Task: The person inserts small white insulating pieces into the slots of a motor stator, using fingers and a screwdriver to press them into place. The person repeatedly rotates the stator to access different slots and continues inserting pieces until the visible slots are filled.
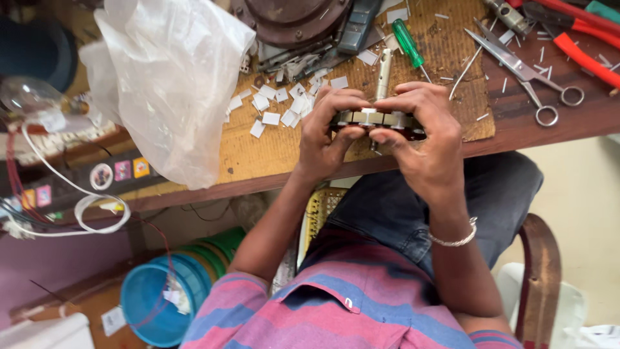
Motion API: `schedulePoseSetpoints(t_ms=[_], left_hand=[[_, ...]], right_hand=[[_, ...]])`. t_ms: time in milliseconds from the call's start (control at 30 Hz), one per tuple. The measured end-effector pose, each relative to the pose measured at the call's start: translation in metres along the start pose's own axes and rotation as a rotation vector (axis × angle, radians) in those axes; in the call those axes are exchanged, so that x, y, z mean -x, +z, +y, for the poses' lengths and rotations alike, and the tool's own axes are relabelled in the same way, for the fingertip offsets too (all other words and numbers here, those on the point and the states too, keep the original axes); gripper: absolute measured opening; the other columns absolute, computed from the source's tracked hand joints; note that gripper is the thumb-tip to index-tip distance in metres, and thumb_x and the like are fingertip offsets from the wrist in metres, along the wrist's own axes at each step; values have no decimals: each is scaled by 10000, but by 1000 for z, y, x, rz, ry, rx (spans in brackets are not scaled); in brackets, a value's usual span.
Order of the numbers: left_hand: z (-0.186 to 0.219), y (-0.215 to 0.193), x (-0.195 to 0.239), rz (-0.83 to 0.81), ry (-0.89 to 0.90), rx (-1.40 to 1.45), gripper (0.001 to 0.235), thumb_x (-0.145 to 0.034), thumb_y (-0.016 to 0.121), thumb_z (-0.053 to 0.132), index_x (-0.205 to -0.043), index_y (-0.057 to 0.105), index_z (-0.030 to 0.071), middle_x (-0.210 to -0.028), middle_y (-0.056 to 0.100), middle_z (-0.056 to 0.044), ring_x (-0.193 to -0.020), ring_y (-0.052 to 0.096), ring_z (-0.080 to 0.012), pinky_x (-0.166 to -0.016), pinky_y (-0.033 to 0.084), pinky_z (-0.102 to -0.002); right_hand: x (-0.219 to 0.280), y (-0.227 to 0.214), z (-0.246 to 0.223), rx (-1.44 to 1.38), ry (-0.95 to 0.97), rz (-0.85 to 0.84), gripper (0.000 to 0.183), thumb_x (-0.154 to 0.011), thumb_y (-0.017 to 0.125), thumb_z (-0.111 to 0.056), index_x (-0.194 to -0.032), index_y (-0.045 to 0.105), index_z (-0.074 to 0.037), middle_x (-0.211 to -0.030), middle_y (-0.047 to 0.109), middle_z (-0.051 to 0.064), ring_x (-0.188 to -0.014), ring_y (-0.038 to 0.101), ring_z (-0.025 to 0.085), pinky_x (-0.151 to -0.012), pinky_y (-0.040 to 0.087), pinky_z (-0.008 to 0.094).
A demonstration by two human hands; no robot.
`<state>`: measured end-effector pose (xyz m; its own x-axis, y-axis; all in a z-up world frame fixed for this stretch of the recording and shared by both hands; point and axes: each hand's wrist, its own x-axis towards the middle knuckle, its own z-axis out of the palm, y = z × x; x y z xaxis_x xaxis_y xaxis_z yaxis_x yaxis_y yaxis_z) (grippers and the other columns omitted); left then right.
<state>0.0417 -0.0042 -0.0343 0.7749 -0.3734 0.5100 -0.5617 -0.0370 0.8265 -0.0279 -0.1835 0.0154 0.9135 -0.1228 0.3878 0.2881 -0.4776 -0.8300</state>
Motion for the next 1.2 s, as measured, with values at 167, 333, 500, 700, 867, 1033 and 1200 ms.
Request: schedulePoseSetpoints(t_ms=[167, 333, 500, 700, 867, 1033, 1200], left_hand=[[-9, -4, 6, 18, -44, 96, 504, -1000, 674, 513, -1190, 654, 47, -1166, 682, -88, -1053, 615, -183, -941, 508, -305], [4, -6, -2, -37, -69, 219, 477, -980, 759, 421, -1245, 652, 40, -1229, 661, -102, -1147, 601, -206, -1030, 486, -325], [26, -13, -17, -175, 52, -29, 531, -891, 864, 296, -1325, 639, 88, -1295, 653, -95, -1171, 631, -244, -1024, 528, -334], [25, -17, -24, -244, 46, -71, 522, -929, 841, 226, -1383, 612, 105, -1270, 665, -85, -1204, 633, -271, -1056, 518, -371], [19, -16, -18, -177, 75, -111, 441, -952, 763, 103, -1372, 627, 104, -1288, 646, -102, -1192, 622, -283, -1052, 506, -389], [21, -26, -13, -179, -32, 35, 431, -945, 766, 131, -1355, 635, 107, -1304, 634, -105, -1201, 646, -265, -1033, 551, -363], [32, -29, -21, -261, 4, -10, 514, -898, 839, 191, -1350, 621, 82, -1305, 639, -104, -1198, 636, -268, -1050, 528, -381]], right_hand=[[7, -1, 15, -161, 58, 56, 460, -907, 816, -388, -1186, 721, -36, -1152, 688, 86, -1174, 642, 257, -1000, 524, 355], [13, 0, 17, 11, -95, 148, 403, -989, 785, -382, -1174, 717, -30, -1093, 713, 84, -1178, 606, 265, -1032, 506, 365], [12, -4, 18, 45, -134, 99, 380, -1047, 747, -363, -1187, 679, -16, -1094, 688, 99, -1187, 590, 290, -1042, 494, 377], [0, 0, 17, 121, -131, 63, 423, -1028, 776, -382, -1237, 696, -23, -1120, 694, 101, -1148, 659, 282, -990, 546, 366], [1, -3, 14, -212, 44, 14, 592, -954, 751, -462, -1327, 660, -11, -1211, 680, 88, -1111, 700, 227, -949, 567, 324], [8, 0, 13, -138, 15, 18, 414, -1006, 789, -354, -1222, 705, -10, -1186, 715, 93, -1185, 664, 230, -1037, 540, 323], [8, 0, 3, -20, -37, 41, 327, -1021, 796, -292, -1176, 703, -19, -1183, 735, 75, -1266, 575, 237, -1096, 505, 335]])
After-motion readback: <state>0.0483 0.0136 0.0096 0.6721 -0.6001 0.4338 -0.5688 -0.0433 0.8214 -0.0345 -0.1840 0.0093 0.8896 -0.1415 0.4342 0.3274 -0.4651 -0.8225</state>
